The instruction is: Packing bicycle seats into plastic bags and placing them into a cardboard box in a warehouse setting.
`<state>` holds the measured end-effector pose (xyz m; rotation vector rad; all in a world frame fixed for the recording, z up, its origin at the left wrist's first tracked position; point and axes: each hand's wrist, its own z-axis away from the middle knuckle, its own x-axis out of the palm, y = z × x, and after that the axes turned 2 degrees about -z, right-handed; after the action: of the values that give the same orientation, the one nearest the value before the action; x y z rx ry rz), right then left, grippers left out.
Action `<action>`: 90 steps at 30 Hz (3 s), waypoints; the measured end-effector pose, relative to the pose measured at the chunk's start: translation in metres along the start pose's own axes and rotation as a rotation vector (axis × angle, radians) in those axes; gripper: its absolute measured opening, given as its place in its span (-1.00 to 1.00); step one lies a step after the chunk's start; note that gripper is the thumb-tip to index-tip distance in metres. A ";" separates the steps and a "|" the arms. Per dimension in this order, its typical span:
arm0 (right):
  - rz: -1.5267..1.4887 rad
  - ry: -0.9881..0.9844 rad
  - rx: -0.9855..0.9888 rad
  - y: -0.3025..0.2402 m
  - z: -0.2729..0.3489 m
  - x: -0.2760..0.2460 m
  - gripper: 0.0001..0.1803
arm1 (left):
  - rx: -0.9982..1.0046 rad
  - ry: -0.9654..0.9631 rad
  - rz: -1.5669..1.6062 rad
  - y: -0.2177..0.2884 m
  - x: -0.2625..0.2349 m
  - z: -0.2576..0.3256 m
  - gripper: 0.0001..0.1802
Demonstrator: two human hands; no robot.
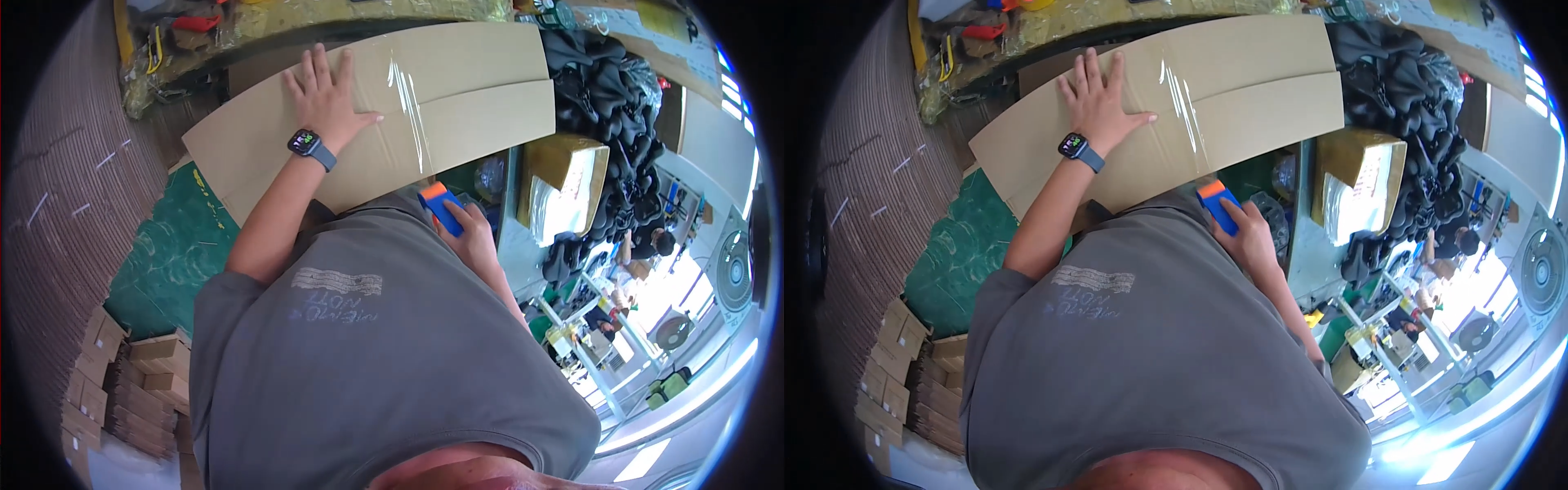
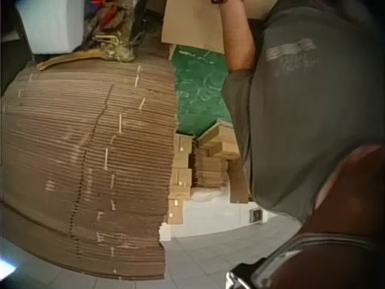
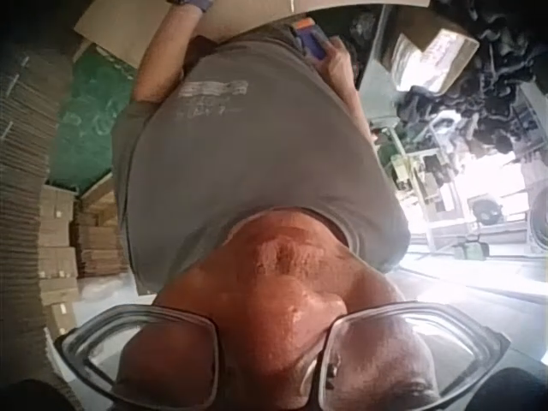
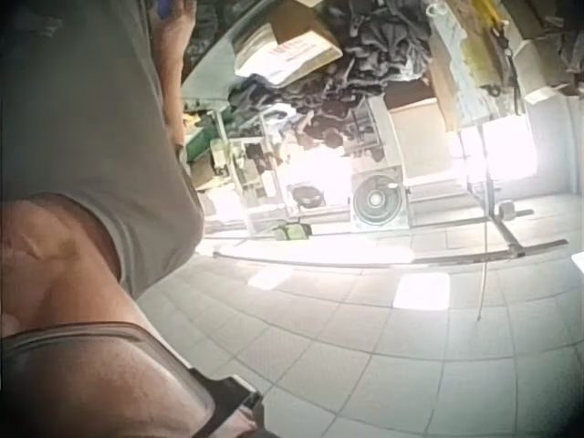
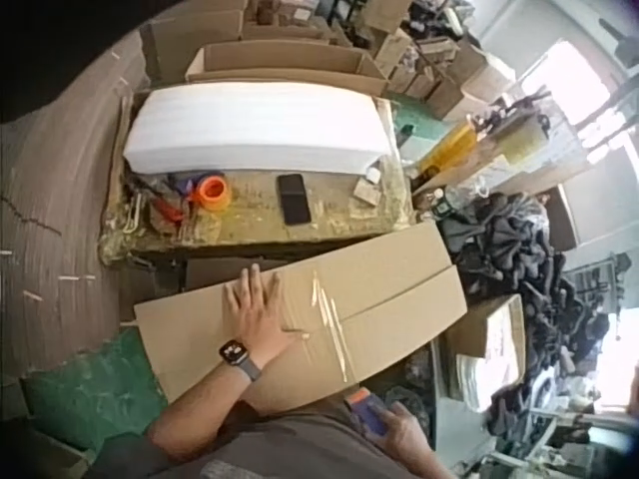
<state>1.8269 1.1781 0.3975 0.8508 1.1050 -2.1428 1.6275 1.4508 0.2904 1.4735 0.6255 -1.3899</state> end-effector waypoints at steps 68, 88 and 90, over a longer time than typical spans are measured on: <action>0.453 -0.415 -1.082 0.057 -0.309 -0.218 -0.58 | -0.386 0.302 -0.483 0.059 -0.051 -0.044 -0.57; 0.329 -0.414 -1.107 0.118 -0.338 -0.231 -0.59 | -0.635 0.408 -0.204 0.205 0.111 -0.067 -0.02; 0.235 -0.442 -1.118 0.141 -0.348 -0.249 -0.59 | -0.611 0.418 -0.212 0.202 0.111 -0.072 -0.03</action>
<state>2.1810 1.4532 0.3587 -0.0267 1.5554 -1.1080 1.8589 1.4087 0.2359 1.2128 1.3688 -0.9109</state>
